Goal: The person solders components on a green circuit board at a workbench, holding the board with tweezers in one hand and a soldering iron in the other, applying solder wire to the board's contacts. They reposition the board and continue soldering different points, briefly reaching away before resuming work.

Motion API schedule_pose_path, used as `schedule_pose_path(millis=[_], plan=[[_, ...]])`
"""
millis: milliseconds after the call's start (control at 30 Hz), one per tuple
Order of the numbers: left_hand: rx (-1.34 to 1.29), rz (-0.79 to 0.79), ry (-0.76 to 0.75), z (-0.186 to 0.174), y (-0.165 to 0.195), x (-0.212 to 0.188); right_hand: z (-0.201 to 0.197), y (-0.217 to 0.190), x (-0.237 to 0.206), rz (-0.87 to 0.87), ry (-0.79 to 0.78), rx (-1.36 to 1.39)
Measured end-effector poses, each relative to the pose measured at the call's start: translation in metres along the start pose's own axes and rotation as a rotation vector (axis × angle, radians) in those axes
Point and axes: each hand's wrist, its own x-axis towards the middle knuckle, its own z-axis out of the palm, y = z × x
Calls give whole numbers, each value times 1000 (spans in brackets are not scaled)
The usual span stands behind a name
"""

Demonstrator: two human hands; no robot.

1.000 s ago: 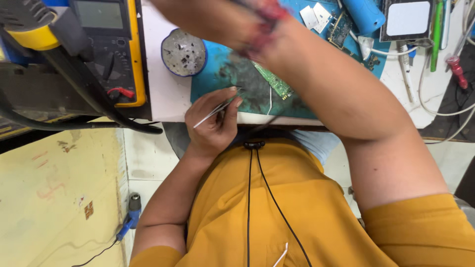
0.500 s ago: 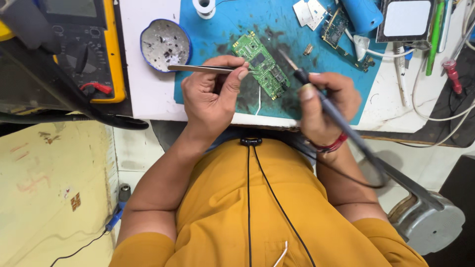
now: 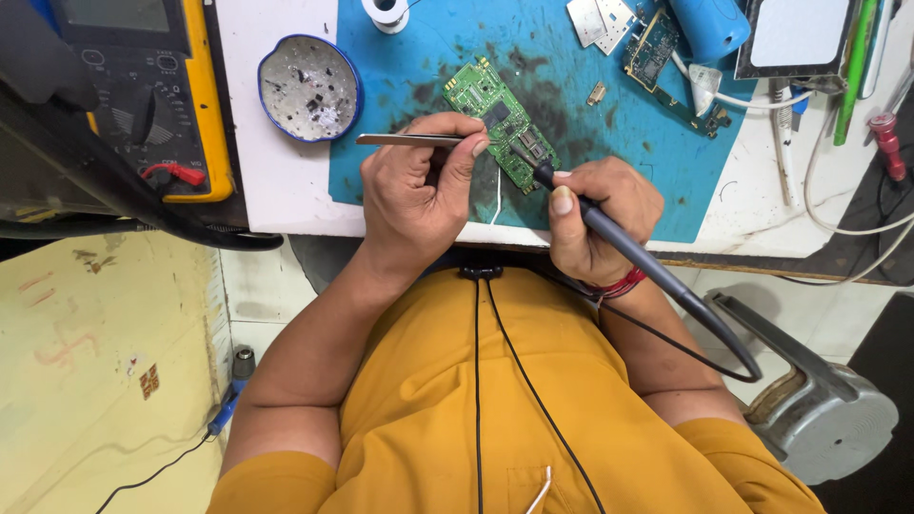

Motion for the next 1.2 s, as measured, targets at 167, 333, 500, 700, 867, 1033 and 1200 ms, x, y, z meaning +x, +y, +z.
schedule_pose_path(millis=[167, 333, 500, 700, 867, 1033, 1200], plan=[[18, 0, -15, 0, 1, 1, -1, -4, 6, -16, -61, -33], [32, -3, -22, 1, 2, 2, -2, -6, 8, -7, -73, -38], [48, 5, -22, 1, 1, 2, -2, -4, 7, -7, -71, -20], [62, 8, -21, 1, 1, 1, -1, -3, 4, 35, -40, -37], [63, 14, -16, 2, 0, 1, 0, -3, 4, 32, -28, -43], [66, 13, -17, 2, 1, 1, 0, -3, 4, 36, -25, -44], [62, 5, -19, 2, 1, 1, 1, -3, 5, 27, -17, -34]])
